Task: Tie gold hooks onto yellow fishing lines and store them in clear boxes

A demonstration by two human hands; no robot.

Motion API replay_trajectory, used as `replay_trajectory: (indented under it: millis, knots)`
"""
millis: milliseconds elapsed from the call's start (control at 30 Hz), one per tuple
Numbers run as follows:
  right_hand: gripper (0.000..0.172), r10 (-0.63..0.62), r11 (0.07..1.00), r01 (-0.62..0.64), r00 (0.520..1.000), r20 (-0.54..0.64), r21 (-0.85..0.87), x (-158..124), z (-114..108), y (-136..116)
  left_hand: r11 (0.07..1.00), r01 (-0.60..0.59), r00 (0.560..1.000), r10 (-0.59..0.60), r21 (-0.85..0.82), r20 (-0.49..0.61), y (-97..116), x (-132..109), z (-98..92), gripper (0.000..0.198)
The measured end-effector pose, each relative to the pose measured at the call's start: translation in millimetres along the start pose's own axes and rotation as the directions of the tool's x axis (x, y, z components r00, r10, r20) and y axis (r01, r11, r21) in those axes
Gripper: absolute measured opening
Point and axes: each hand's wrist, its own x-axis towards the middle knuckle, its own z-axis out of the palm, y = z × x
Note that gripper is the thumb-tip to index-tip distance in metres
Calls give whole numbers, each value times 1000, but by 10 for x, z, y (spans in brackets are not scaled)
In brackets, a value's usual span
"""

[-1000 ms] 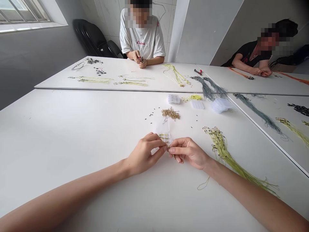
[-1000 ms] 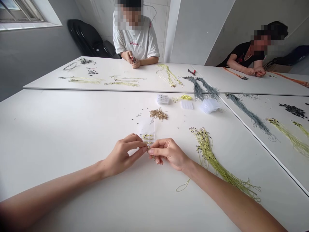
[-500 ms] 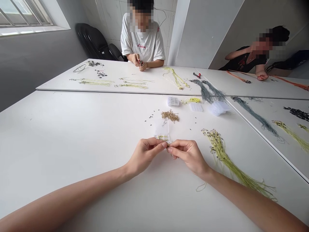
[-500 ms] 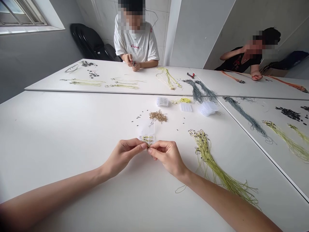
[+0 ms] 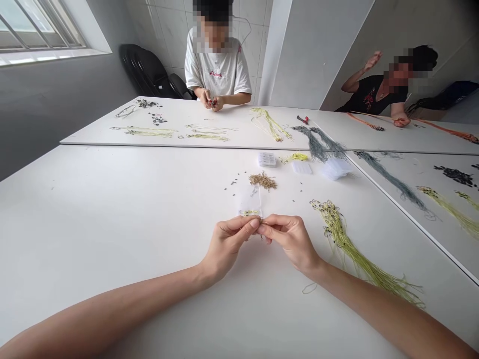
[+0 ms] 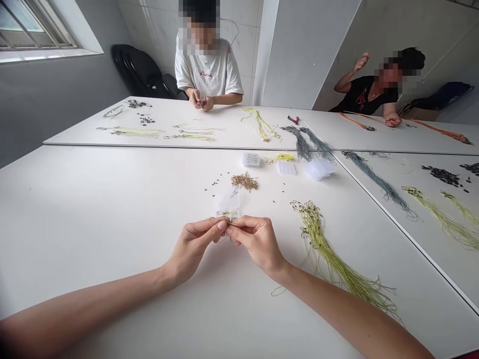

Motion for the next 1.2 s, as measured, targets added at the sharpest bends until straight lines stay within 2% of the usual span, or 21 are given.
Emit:
replay_trajectory:
  millis: [167,367,467,567,667,733,867,1033,1200]
  knots:
    - [10,-14,1000,13,1000,13,19,-6,12,-17,1000,11,1000,-12,-25,-23,-67,-6,-17,21]
    - [9,-6,997,-1,996,86,81,17,-5,-8,972,162,984,-173,-171,-50,-135,18,-84,14]
    - [9,17,997,-24,995,98,78,19,-11,2,959,193,975,-211,-207,-70,-135,26,-93,21]
    - [9,38,997,-43,997,74,67,12,-17,5,972,168,977,-187,-165,-104,-112,24,-84,24]
    - [8,37,996,-41,998,53,76,21,-38,-6,989,104,986,-116,-100,-121,-79,19,-79,14]
    - [7,24,995,-26,999,24,96,39,-57,-20,994,89,987,-97,-64,-125,-60,16,-82,15]
    - [7,33,985,-32,999,0,171,65,-79,-43,984,163,985,-166,-75,-39,-51,5,-74,19]
    - [9,67,967,-72,997,28,244,59,-58,-34,940,264,962,-240,-219,127,-82,-11,-34,21]
    - [12,100,953,-120,991,87,279,52,-44,-12,907,305,949,-263,-289,175,-105,-8,-26,24]
